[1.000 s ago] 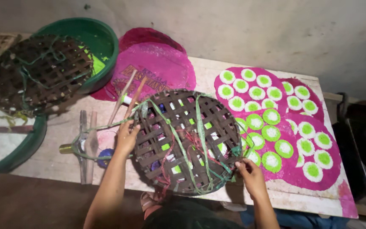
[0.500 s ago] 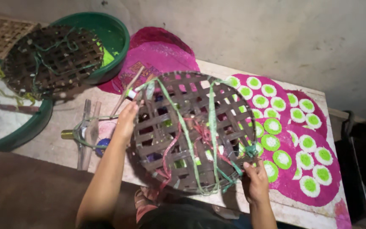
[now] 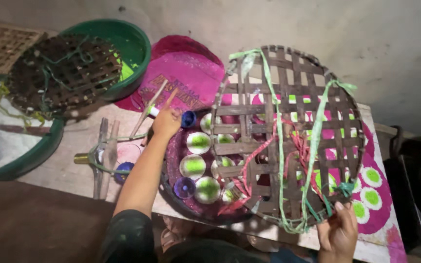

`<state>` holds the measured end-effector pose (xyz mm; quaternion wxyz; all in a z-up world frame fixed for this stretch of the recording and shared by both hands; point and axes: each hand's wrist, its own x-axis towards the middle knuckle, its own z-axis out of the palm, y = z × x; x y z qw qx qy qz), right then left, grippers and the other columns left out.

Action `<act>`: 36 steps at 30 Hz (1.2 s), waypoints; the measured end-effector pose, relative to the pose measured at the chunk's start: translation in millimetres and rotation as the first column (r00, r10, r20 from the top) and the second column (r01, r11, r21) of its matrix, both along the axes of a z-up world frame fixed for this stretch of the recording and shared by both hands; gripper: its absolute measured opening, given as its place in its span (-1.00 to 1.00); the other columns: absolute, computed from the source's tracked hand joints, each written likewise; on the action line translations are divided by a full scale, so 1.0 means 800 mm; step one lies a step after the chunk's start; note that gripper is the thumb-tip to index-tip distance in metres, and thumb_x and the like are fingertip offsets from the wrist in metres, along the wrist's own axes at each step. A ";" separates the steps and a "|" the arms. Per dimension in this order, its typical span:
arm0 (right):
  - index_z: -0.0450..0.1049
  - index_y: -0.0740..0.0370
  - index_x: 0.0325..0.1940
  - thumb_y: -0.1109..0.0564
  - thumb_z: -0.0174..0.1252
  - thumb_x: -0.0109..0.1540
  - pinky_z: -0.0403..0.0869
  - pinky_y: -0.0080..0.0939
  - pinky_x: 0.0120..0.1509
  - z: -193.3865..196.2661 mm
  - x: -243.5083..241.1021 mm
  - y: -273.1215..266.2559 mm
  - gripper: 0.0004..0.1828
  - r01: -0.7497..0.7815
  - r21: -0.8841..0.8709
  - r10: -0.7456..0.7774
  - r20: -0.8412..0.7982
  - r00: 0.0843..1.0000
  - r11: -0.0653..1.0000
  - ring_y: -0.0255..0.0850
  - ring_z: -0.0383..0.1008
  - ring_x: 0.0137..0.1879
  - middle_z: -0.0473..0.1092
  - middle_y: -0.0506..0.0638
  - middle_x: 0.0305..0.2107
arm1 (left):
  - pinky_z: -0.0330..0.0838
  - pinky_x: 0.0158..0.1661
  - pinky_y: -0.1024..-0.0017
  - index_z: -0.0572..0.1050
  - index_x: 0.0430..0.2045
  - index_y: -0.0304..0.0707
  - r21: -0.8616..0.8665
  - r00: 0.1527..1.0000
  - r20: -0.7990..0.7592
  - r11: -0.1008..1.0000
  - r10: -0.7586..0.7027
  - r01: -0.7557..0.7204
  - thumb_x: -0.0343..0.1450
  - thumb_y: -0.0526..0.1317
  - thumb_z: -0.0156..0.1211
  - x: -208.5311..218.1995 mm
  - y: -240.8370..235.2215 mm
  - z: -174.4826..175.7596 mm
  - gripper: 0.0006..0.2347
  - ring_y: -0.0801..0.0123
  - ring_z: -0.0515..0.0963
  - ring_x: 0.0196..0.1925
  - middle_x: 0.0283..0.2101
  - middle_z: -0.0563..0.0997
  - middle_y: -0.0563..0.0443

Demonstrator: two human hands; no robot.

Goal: The person uncovers a steamer, removes a round tray of steamed cakes, and places them onto a large circular frame.

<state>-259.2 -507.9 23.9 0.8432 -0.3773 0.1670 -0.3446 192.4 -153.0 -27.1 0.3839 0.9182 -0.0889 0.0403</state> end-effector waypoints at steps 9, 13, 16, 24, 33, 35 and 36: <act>0.32 0.31 0.37 0.29 -0.06 0.37 0.40 0.10 0.40 0.005 0.000 0.043 -0.55 0.020 -0.040 -0.018 0.053 0.998 0.999 -0.04 0.47 0.25 0.44 0.10 0.14 | 0.54 -0.21 0.15 0.62 -0.52 -0.24 0.054 0.986 0.129 0.994 -0.101 0.095 0.15 -0.25 0.44 0.010 -0.007 -0.005 -0.85 0.14 0.68 -0.30 -0.30 0.68 -0.05; 0.30 0.32 0.40 0.28 -0.07 0.37 0.39 0.07 0.42 0.016 0.011 0.065 -0.53 0.042 -0.027 -0.042 0.015 0.999 0.999 -0.05 0.46 0.27 0.43 0.09 0.16 | 0.55 -0.14 0.17 0.58 -0.19 -0.24 -0.035 0.994 -0.027 0.994 -0.106 0.105 0.25 -0.25 0.38 0.007 0.004 0.013 -0.72 0.14 0.69 -0.25 -0.32 0.70 -0.14; 0.28 0.30 0.42 0.29 -0.05 0.39 0.40 0.08 0.42 0.026 0.013 0.079 -0.53 0.028 -0.021 -0.027 0.029 0.999 0.999 -0.05 0.45 0.29 0.42 0.10 0.17 | 0.48 -0.22 0.09 0.52 -0.02 -0.28 0.042 0.969 0.240 0.998 -0.062 0.054 0.32 -0.21 0.46 -0.028 0.029 0.042 -0.63 -0.04 0.61 -0.17 -0.11 0.59 -0.24; 0.29 0.29 0.37 0.30 0.00 0.35 0.45 0.06 0.36 0.015 0.029 0.091 -0.54 -0.022 -0.014 0.022 0.023 0.999 1.000 -0.05 0.48 0.23 0.44 0.08 0.11 | 0.27 0.15 0.05 0.21 0.13 -0.52 0.119 0.887 -0.119 0.881 -0.445 0.458 0.02 -0.08 0.63 -0.270 0.087 0.058 -0.13 -0.18 0.28 0.15 0.11 0.30 -0.34; 0.30 0.27 0.28 0.30 0.04 0.33 0.49 0.04 0.23 -0.046 0.060 0.104 -0.59 -0.159 0.069 0.164 -0.080 0.983 0.985 -0.09 0.52 0.09 0.47 0.09 -0.02 | 0.30 0.15 0.05 0.43 -0.17 -0.39 -0.014 0.901 0.043 0.902 -0.431 0.432 0.08 -0.28 0.42 -0.303 0.103 -0.001 -0.54 -0.15 0.37 0.09 -0.01 0.44 -0.27; 0.29 0.27 0.31 0.29 0.06 0.32 0.46 0.00 0.21 -0.052 0.067 0.114 -0.55 -0.178 0.045 0.183 -0.122 0.976 0.983 -0.10 0.51 0.09 0.47 0.10 -0.01 | 0.25 0.05 0.02 0.51 -0.17 -0.20 0.163 0.790 0.334 0.857 -0.514 0.488 0.04 -0.30 0.32 -0.297 0.122 -0.003 -0.56 -0.17 0.39 0.06 -0.02 0.50 -0.25; 0.28 0.27 0.33 0.29 0.07 0.31 0.45 -0.02 0.19 -0.053 0.071 0.115 -0.53 -0.186 0.031 0.188 -0.142 0.972 0.982 -0.10 0.50 0.09 0.47 0.11 0.00 | 0.22 0.01 0.01 0.55 -0.16 -0.11 0.255 0.694 0.461 0.832 -0.553 0.493 0.03 -0.31 0.27 -0.293 0.128 -0.004 -0.55 -0.18 0.41 0.05 -0.02 0.53 -0.23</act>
